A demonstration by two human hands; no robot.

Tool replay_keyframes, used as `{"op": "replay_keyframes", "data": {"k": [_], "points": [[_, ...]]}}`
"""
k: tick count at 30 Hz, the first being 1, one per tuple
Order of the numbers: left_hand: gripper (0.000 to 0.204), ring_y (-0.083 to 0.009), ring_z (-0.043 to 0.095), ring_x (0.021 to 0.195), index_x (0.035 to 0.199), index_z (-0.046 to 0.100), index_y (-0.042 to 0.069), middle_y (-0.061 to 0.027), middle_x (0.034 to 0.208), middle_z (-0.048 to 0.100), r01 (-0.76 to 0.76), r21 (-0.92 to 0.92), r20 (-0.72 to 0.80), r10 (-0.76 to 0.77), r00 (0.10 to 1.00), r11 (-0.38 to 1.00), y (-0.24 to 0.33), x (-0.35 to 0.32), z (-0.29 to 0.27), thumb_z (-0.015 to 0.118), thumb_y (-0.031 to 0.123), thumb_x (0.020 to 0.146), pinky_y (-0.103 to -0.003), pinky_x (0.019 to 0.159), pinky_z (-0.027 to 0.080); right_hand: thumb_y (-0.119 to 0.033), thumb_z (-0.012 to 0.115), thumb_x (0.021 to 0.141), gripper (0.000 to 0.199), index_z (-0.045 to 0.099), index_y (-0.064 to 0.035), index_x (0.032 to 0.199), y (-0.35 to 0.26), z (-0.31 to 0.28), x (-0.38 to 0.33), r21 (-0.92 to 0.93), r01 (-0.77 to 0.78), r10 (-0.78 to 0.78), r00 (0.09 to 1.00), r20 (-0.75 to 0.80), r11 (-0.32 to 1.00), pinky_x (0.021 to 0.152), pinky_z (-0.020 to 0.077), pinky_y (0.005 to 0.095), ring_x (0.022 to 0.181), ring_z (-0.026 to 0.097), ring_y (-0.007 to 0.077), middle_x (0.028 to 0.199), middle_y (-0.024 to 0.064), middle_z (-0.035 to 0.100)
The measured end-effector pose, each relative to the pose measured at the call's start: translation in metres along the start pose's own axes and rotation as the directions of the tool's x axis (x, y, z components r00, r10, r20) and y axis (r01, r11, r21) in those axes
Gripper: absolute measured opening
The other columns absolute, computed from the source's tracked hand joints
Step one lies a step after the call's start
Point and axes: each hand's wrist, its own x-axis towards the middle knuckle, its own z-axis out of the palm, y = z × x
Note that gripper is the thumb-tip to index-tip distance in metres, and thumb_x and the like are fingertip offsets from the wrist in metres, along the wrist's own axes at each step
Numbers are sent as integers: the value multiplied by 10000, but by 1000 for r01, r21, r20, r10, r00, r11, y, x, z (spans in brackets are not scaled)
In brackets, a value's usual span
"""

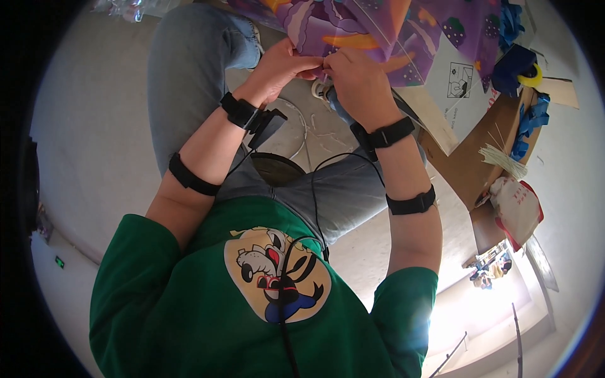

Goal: The person assembles a kite by threading a string through the sail, inserting a plastic rod, and securing it with tape. They then fold the finished kite, place it on a stack, and pick up a new sail to repeat the process.

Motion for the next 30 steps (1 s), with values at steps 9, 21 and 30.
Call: {"op": "replay_keyframes", "data": {"k": [9, 21, 30], "points": [[352, -120, 613, 720, 982, 545, -41, -78, 879, 621, -5, -71, -2, 5, 1000, 997, 2, 0, 5, 715, 107, 712, -219, 622, 500, 2, 569, 711, 99, 536, -31, 798, 0, 3, -3, -69, -11, 15, 999, 50, 998, 632, 456, 362, 741, 559, 281, 766, 95, 540], [310, -123, 600, 714, 978, 546, -56, -92, 883, 620, -83, -103, -69, 76, 995, 991, -6, 6, 7, 696, 62, 734, -225, 610, 495, -45, 562, 705, 86, 508, -65, 769, -13, 0, -13, -166, -39, 43, 999, 24, 985, 596, 454, 351, 713, 549, 251, 727, 73, 505], [334, -106, 595, 788, 1073, 541, 25, -50, 943, 623, -96, -60, -48, 93, 995, 994, -12, 9, 5, 675, 106, 778, -240, 706, 492, -51, 586, 723, 82, 522, -66, 770, -24, 6, -25, -136, -121, 116, 992, -50, 983, 586, 458, 339, 694, 550, 249, 735, 69, 508]]}}
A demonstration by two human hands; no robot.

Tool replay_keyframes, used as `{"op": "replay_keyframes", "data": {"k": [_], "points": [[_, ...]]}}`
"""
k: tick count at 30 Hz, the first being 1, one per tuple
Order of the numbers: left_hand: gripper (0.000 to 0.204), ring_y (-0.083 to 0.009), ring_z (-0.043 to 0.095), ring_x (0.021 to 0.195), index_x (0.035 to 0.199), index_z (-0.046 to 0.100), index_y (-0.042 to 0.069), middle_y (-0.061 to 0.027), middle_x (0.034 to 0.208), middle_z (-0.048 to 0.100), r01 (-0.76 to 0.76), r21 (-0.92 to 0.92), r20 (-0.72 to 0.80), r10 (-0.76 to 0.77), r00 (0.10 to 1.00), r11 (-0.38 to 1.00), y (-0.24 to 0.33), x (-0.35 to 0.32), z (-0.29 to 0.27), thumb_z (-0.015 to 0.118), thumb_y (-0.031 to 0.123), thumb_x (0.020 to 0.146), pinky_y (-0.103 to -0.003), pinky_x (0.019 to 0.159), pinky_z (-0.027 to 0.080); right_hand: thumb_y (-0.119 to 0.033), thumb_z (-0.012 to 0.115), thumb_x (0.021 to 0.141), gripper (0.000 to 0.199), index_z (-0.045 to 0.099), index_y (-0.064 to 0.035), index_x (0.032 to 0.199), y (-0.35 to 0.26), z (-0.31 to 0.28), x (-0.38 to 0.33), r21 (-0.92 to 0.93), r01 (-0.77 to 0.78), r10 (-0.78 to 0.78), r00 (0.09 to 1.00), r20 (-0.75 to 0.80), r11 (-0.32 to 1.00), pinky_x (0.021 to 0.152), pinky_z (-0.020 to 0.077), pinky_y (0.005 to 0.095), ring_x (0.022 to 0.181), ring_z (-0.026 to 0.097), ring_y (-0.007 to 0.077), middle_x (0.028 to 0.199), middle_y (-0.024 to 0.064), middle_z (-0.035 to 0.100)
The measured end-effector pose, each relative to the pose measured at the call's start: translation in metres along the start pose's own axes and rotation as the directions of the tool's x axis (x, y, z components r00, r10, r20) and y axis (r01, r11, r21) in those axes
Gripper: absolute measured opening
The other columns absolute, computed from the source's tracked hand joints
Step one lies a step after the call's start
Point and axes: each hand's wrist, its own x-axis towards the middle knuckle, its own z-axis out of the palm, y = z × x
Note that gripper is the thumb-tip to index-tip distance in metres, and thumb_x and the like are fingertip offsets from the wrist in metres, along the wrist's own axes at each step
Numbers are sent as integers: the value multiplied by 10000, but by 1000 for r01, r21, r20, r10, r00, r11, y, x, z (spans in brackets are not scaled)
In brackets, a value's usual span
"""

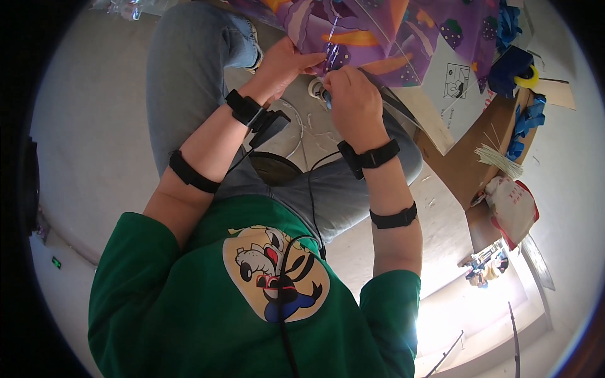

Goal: The person assembles a kite by threading a string through the sail, inserting a plastic rod, and securing it with tape. They then fold the finished kite, place it on a stack, and pick up a new sail to repeat the process.

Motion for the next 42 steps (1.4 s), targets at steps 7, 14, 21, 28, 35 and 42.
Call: {"op": "replay_keyframes", "data": {"k": [7, 14, 21, 28, 35, 42], "points": [[372, -114, 596, 771, 1089, 502, 6, -68, 946, 610, 40, -44, -19, -41, 999, 998, 8, -3, 1, 670, 152, 791, -244, 684, 496, 6, 635, 722, 198, 557, -23, 901, -15, -8, -15, 416, -353, 434, 893, -115, 838, 581, 456, 301, 669, 560, 219, 809, 96, 546], [316, -106, 593, 749, 1055, 543, 52, -31, 912, 618, 105, -82, 133, -94, 987, 991, 1, 0, 10, 675, 159, 789, -228, 669, 486, 33, 626, 722, 218, 558, -24, 921, -15, 6, -20, 392, -266, 353, 921, -168, 881, 596, 465, 293, 685, 572, 211, 814, 98, 547], [288, -96, 593, 773, 1031, 576, 67, -9, 899, 624, 92, -45, 96, -87, 992, 995, -5, 2, 8, 683, 167, 782, -235, 700, 471, 45, 617, 728, 249, 570, -28, 961, -23, 3, -33, 314, -330, 415, 873, -257, 890, 577, 465, 285, 676, 573, 198, 821, 91, 551], [288, -97, 585, 726, 1008, 584, 37, -30, 881, 625, 80, -73, 88, -74, 993, 994, -8, 3, 9, 693, 143, 763, -223, 646, 471, 28, 639, 727, 240, 594, -36, 955, -2, 12, -17, 436, -315, 430, 882, -194, 843, 575, 460, 281, 658, 571, 187, 821, 86, 551], [262, -84, 571, 695, 995, 591, 49, -15, 844, 622, 30, -83, 97, -22, 995, 996, -8, 1, 9, 693, 143, 774, -219, 642, 471, 11, 646, 695, 109, 596, -25, 785, 4, 13, -7, 306, -244, 309, 933, -184, 920, 626, 463, 328, 700, 564, 266, 774, 90, 560], [260, -99, 572, 699, 971, 586, 40, -27, 837, 619, 41, -50, 56, -38, 998, 998, -1, -2, 13, 708, 134, 761, -226, 643, 470, 8, 637, 644, 114, 595, -40, 739, -8, 9, -19, 106, -111, 136, 954, -266, 988, 641, 468, 352, 745, 559, 268, 771, 74, 563]]}}
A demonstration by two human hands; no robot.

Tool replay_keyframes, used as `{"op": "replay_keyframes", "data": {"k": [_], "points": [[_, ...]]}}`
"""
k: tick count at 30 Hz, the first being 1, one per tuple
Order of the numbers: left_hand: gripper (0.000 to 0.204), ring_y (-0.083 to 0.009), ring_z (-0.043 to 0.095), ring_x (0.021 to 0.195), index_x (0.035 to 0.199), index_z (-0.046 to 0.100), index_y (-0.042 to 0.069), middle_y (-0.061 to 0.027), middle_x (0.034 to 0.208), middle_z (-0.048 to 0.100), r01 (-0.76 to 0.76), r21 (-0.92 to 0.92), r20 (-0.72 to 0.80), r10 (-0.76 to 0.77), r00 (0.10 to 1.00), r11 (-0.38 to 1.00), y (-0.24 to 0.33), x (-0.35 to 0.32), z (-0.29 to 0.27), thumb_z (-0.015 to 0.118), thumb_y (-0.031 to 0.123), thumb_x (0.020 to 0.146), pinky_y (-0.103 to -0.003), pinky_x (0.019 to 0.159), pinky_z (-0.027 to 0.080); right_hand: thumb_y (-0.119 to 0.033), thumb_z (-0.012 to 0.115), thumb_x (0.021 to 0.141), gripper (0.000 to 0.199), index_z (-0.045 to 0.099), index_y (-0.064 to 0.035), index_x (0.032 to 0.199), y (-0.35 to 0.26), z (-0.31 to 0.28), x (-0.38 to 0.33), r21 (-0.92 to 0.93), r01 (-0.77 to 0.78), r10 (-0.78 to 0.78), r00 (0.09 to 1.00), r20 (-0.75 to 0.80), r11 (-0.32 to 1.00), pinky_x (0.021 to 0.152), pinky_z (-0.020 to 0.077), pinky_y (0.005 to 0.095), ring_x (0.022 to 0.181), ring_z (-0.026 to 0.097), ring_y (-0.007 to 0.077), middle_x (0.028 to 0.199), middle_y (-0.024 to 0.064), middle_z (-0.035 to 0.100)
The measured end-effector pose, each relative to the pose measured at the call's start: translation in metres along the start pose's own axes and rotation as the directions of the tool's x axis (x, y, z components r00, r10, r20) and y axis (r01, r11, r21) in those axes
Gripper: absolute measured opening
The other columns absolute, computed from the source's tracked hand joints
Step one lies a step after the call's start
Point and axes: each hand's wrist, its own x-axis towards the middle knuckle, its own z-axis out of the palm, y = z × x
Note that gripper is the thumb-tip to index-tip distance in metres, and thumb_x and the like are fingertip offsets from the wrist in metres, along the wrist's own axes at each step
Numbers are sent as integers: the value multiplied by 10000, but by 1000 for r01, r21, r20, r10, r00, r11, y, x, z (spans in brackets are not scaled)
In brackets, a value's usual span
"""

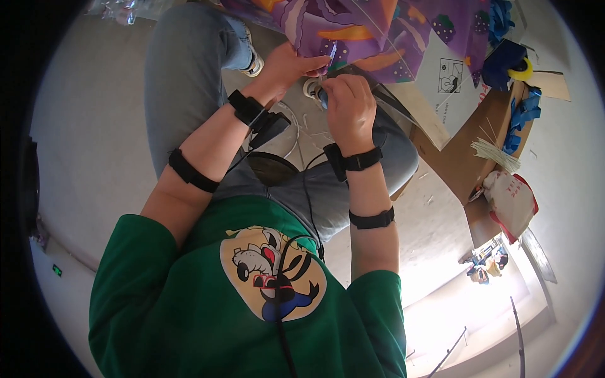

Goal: The person assembles a kite by threading a string through the sail, inserting a plastic rod, and securing it with tape. They then fold the finished kite, place it on a stack, and pick up a new sail to repeat the process.

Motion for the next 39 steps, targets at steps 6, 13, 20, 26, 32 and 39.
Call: {"op": "replay_keyframes", "data": {"k": [6, 13, 20, 26, 32, 39], "points": [[278, -100, 572, 692, 984, 580, 39, -34, 843, 619, -17, 2, 23, 17, 1000, 1000, -4, 3, -3, 710, 140, 760, -221, 639, 466, -18, 614, 591, 183, 605, -74, 766, 0, 1, -6, -142, 147, -145, 989, 26, 979, 629, 485, 331, 762, 562, 230, 796, 46, 559], [262, -98, 581, 704, 995, 576, 46, -33, 838, 622, 5, -1, 59, -5, 998, 1000, -4, 2, -7, 685, 161, 786, -222, 646, 469, -28, 616, 588, 212, 603, -93, 789, 1, 1, -8, -188, 157, -160, 987, -2, 970, 622, 487, 327, 768, 564, 219, 814, 40, 548], [259, -109, 593, 750, 1008, 559, 43, -37, 858, 623, 90, 53, 137, -96, 986, 995, -4, -4, -13, 664, 132, 789, -234, 693, 477, 4, 642, 650, 166, 595, -73, 789, 1, -3, -6, -48, 57, -57, 998, -6, 997, 626, 479, 346, 750, 560, 254, 813, 63, 549], [239, -113, 594, 763, 976, 573, 26, -46, 854, 623, 71, 65, 92, -77, 993, 995, 1, -9, -11, 666, 114, 775, -236, 707, 478, -19, 650, 688, 128, 586, -53, 793, 4, -5, 4, 47, -9, 7, 999, 52, 999, 631, 468, 357, 744, 556, 276, 804, 85, 549], [259, -121, 600, 781, 990, 574, 16, -53, 885, 622, 100, 83, 86, -107, 991, 992, -1, -9, -15, 672, 102, 766, -242, 734, 488, -38, 638, 712, 98, 582, -51, 791, 8, -6, 16, 76, -33, 23, 992, 125, 997, 635, 465, 369, 736, 559, 290, 785, 93, 554], [270, -139, 616, 808, 1010, 550, 10, -75, 916, 623, 97, 53, 89, -102, 991, 994, 3, -12, -16, 661, 83, 774, -246, 744, 499, -38, 629, 721, 88, 579, -39, 794, 12, -3, 29, 143, -46, 18, 982, 190, 989, 585, 463, 354, 671, 568, 286, 755, 95, 553]]}}
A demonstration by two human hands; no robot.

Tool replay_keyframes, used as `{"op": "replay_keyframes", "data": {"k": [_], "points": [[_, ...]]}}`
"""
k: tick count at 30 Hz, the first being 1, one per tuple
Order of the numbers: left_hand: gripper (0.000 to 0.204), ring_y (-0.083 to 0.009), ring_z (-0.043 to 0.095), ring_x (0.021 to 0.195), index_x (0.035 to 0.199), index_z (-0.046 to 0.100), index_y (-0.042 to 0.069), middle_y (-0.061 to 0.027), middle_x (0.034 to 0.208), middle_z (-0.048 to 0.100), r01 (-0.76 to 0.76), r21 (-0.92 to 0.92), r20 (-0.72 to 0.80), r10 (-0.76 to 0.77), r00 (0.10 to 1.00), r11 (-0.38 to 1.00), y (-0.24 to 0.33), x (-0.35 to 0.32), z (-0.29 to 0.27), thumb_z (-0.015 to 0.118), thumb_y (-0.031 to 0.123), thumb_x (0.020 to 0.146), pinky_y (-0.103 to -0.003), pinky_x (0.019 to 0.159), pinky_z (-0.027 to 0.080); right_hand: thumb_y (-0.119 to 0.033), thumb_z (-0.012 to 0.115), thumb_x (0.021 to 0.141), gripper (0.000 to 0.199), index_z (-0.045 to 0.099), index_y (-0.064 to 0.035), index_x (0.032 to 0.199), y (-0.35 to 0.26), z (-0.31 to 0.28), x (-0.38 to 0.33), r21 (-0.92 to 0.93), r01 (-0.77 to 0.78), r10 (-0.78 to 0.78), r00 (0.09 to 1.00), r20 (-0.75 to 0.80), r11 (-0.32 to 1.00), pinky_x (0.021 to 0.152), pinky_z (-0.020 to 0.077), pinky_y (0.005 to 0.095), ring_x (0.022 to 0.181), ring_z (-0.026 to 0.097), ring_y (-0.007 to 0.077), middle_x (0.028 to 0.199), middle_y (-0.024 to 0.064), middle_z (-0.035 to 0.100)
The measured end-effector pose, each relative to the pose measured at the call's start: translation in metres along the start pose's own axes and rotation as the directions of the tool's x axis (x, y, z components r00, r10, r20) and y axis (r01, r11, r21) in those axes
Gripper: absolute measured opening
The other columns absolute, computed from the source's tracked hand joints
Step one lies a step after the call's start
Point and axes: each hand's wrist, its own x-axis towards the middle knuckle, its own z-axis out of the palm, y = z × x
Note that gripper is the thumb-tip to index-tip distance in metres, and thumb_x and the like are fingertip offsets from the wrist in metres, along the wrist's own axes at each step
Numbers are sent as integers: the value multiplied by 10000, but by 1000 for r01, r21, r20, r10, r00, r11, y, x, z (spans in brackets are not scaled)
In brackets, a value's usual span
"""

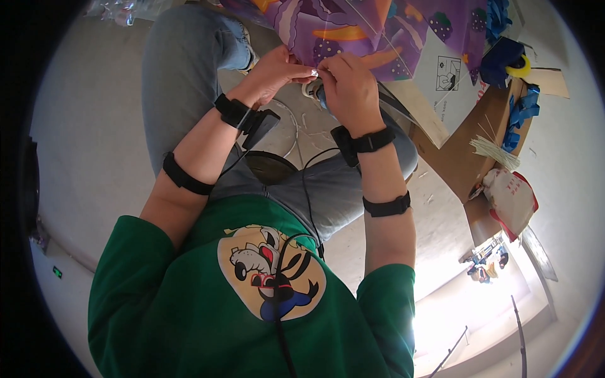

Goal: The person assembles a kite by threading a string through the sail, inserting a plastic rod, and securing it with tape. They then fold the finished kite, place it on a stack, and pick up a new sail to repeat the process.

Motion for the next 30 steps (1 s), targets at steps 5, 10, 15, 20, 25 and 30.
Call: {"op": "replay_keyframes", "data": {"k": [5, 10, 15, 20, 25, 30], "points": [[288, -147, 619, 823, 1021, 524, -7, -85, 925, 620, 15, -6, 18, -14, 1000, 1000, 0, 1, -3, 656, 71, 777, -258, 759, 502, -38, 620, 727, 71, 585, -43, 789, 1, 1, 5, 22, -54, 52, 997, 58, 998, 580, 465, 342, 668, 578, 267, 751, 92, 554], [286, -149, 621, 830, 1024, 523, -3, -84, 931, 620, 31, -17, 12, -31, 999, 999, 1, 0, -2, 655, 74, 782, -257, 764, 502, -45, 620, 724, 63, 591, -44, 779, 4, 2, 8, 18, -77, 75, 995, 65, 997, 589, 470, 335, 670, 582, 258, 753, 86, 561], [289, -144, 621, 828, 1035, 528, 4, -77, 934, 623, 41, 16, -7, -41, 999, 999, -4, 4, -5, 656, 76, 786, -253, 762, 500, -56, 622, 724, 62, 592, -48, 778, 4, 4, 9, 22, -80, 78, 995, 67, 997, 590, 472, 335, 672, 584, 257, 756, 85, 563], [242, -136, 623, 816, 1003, 560, 7, -71, 922, 628, 52, 44, -1, -52, 999, 998, -5, 5, -6, 643, 77, 786, -251, 760, 497, -66, 628, 723, 65, 590, -46, 773, 4, 4, 10, 17, -106, 104, 991, 80, 994, 587, 473, 336, 667, 586, 257, 752, 86, 564], [240, -134, 620, 819, 996, 565, 4, -68, 919, 623, 38, 55, -7, -38, 999, 998, -4, 5, -5, 638, 74, 779, -251, 764, 495, -68, 634, 724, 71, 593, -42, 775, 4, 5, 10, 32, -119, 117, 990, 73, 992, 576, 473, 338, 656, 592, 256, 743, 91, 572], [283, -135, 611, 830, 1009, 548, 5, -65, 915, 610, 27, 55, 0, -27, 1000, 998, -2, 3, -4, 657, 80, 759, -253, 766, 491, -73, 634, 725, 69, 594, -43, 772, 6, 6, 10, 37, -133, 130, 989, 76, 990, 581, 474, 338, 663, 595, 257, 746, 88, 577]]}}
